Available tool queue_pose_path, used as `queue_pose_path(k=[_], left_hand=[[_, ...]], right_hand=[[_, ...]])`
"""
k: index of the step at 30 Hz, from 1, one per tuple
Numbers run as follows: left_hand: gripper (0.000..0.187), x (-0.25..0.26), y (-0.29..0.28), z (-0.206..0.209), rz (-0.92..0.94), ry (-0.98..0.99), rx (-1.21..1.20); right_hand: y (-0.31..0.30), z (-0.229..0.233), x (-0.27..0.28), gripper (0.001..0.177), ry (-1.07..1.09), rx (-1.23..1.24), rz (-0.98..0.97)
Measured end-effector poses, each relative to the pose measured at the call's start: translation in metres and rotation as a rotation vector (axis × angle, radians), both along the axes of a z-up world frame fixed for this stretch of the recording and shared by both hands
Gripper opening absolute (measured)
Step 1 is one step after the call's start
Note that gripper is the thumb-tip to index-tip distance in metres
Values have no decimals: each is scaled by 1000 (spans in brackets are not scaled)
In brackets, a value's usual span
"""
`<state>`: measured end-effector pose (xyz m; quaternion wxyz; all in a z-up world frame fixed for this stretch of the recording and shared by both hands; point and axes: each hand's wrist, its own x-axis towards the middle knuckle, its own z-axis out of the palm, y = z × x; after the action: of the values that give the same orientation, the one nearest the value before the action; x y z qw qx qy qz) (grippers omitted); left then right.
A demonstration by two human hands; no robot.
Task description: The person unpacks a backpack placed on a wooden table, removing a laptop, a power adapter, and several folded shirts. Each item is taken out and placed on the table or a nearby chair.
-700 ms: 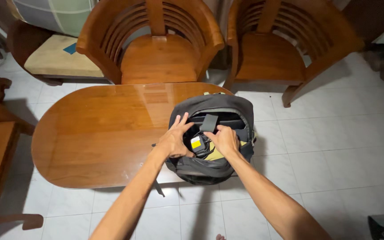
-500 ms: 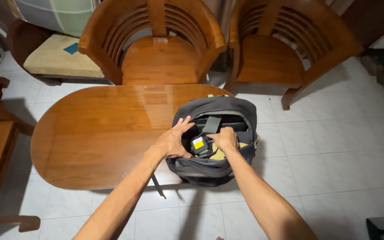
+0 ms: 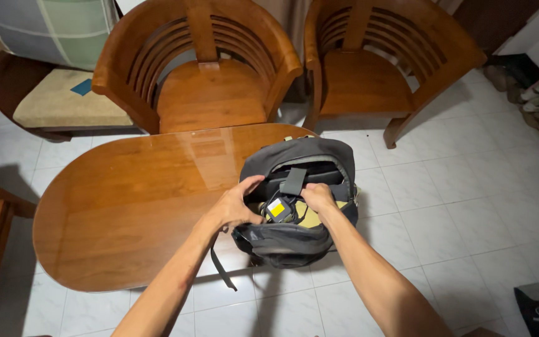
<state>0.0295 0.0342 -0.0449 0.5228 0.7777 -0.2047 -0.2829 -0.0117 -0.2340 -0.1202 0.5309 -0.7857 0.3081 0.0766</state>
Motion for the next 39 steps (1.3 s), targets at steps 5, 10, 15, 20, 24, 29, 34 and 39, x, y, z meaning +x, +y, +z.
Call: queue_pose_path(k=[5,10,15,20,24,29,34,39], left_hand=[[114,-11,-6,22,6,-41,196],[121,-12,-8,32,0,21,328],[130,-10,-7,15,-66,-440,166],[123,-7,-6,11,-34,-199,270],[116,-8,-4,27,-23,-259,265],[93,11,-6,39,228,-488,125],[82,35,-29,33,197,-531,-39],[40,31,-42,21,259,-445,-15]], right_hand=[[2,-12,8,22,-40,77,-41],[-7,16,-1,12,-45,315,51],[-17,87,-26,9,-241,614,-25],[-37,153,-32,13,-524,655,103],[-26,156,-53,11,-664,734,206],[-20,156,-63,17,-534,844,161],[-21,176,-35,34,-535,561,282],[-36,167,58,35,-499,204,256]])
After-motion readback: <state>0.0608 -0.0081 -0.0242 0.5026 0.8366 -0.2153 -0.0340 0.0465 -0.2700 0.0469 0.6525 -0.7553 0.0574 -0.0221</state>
